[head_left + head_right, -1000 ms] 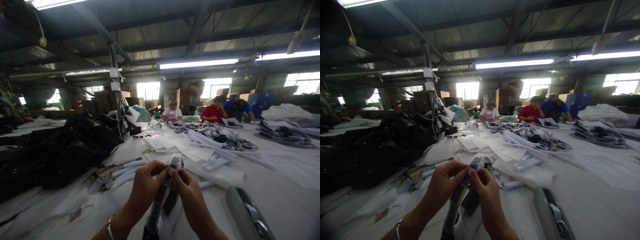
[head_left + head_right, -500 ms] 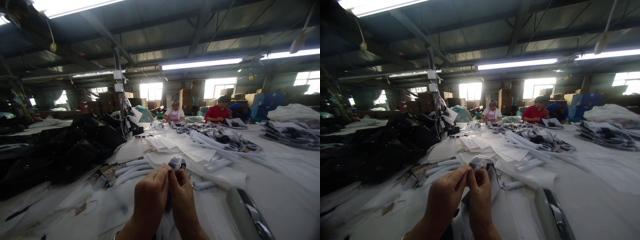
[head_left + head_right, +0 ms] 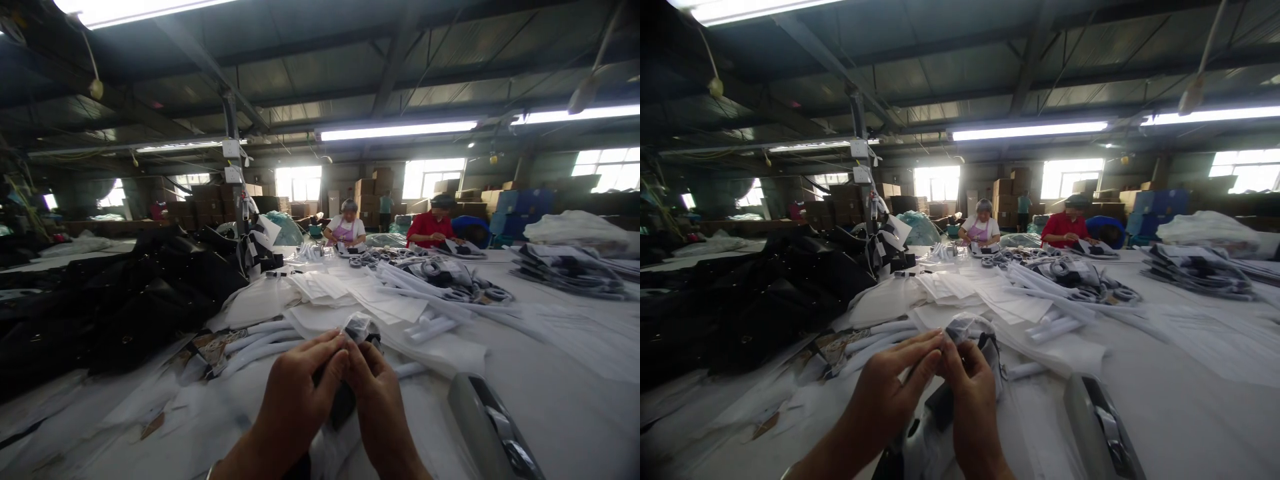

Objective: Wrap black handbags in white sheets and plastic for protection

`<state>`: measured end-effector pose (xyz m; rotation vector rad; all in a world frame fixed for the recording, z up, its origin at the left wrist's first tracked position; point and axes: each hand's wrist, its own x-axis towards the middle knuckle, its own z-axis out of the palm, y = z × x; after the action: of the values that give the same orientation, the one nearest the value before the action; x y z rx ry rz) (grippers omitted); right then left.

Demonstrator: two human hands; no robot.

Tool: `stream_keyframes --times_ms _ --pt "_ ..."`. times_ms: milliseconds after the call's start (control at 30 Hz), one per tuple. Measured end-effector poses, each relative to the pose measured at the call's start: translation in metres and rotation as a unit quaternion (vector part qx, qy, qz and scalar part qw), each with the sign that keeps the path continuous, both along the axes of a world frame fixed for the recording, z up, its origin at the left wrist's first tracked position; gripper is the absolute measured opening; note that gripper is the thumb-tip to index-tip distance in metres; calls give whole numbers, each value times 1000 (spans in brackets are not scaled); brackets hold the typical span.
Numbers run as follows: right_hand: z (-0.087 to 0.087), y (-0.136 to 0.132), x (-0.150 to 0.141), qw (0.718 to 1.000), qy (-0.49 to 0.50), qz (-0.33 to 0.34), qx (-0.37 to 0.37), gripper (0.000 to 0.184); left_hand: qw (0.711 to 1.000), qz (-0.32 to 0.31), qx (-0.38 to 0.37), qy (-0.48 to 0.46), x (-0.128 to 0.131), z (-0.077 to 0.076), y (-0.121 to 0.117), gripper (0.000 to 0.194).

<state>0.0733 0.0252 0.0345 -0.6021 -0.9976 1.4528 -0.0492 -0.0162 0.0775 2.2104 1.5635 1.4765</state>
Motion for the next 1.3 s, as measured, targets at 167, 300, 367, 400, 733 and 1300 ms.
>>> stream_keyframes --times_ms 167,300,367,400,733,1300 --pt "2 2 12 998 7 57 -19 34 964 -114 -190 -146 -21 16 22 32" --pt "7 1 16 997 -22 69 -8 31 909 -186 -309 -210 -22 18 35 39" --pt "9 -1 15 997 -50 53 9 31 894 -186 -331 -237 -19 16 37 41" --pt "9 -1 15 996 -71 43 18 33 891 -180 -335 -247 -18 15 38 43" --pt "-49 8 200 802 -474 -360 48 38 904 -85 -332 -254 -24 12 38 44" --pt "-86 -45 263 855 -311 -355 -217 48 905 -62 -329 -261 -20 14 40 48"
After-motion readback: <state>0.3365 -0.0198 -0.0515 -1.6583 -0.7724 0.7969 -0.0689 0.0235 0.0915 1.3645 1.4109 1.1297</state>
